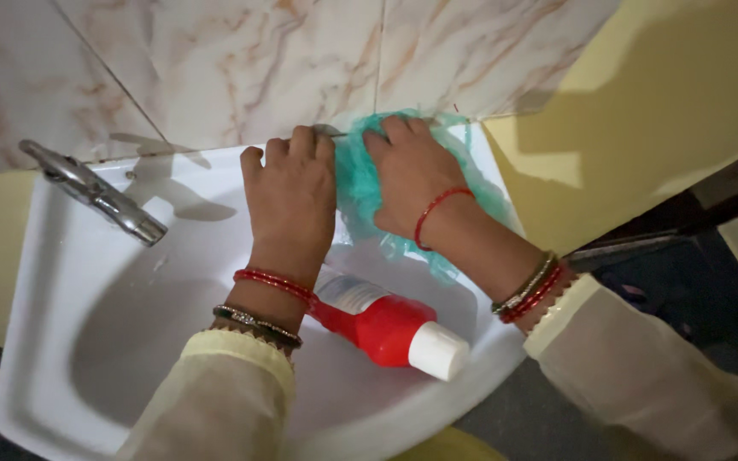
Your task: The person scrubs the sink basin and faucet area with a green sponge. They repeatedly wipe the faucet, the basin rim, and the wall tiles above the sink. A red cleaning bottle is visible in the basin but not actively used during the clip.
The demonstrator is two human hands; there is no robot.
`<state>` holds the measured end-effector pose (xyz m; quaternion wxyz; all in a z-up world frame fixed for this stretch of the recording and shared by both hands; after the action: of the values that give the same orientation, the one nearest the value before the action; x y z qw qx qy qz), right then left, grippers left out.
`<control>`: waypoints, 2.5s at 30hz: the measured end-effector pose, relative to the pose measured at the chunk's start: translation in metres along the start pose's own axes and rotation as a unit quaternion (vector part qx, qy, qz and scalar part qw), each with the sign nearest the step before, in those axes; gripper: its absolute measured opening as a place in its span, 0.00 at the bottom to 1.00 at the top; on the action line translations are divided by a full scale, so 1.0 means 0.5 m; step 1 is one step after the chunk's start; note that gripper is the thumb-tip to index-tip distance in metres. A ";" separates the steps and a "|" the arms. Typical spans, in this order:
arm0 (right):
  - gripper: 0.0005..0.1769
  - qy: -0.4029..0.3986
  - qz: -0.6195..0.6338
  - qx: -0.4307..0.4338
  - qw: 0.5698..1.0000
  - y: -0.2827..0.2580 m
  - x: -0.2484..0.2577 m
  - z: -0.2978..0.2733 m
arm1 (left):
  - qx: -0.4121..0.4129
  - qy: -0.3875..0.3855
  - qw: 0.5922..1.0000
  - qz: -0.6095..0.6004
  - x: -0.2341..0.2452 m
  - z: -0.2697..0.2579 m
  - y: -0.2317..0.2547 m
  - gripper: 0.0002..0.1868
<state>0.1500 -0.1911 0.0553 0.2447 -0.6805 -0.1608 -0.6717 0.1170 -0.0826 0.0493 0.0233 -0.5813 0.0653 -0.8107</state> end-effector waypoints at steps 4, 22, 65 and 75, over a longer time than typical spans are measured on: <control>0.28 -0.003 0.030 -0.103 0.994 0.074 0.014 -0.022 | 0.007 0.001 1.000 0.007 -0.002 0.005 0.002 0.18; 0.36 -0.030 -0.041 -0.004 0.999 -0.029 -0.023 0.025 | 0.043 -0.037 0.998 -0.020 0.002 -0.034 -0.050 0.29; 0.41 -0.019 -0.089 0.199 0.976 -0.344 -0.058 0.131 | 0.061 0.097 0.993 -0.028 0.095 -0.231 -0.249 0.07; 0.43 -0.051 -0.116 0.215 0.968 -0.378 -0.057 0.139 | 0.132 0.095 0.977 -0.141 0.116 -0.258 -0.352 0.31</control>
<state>0.1033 0.0068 0.0508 0.2974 -0.6222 -0.3914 -0.6093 -0.0169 0.0951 0.0867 -0.0207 -0.4969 -0.1227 -0.8589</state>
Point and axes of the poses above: each hand's wrist, its own z-axis towards the middle knuckle, its own x-axis out of the back of the hand, y = z × x, the point moved 9 cm from there along z, towards the middle knuckle, and after that the axes turned 12 degrees about -y, right-handed, at the moved point
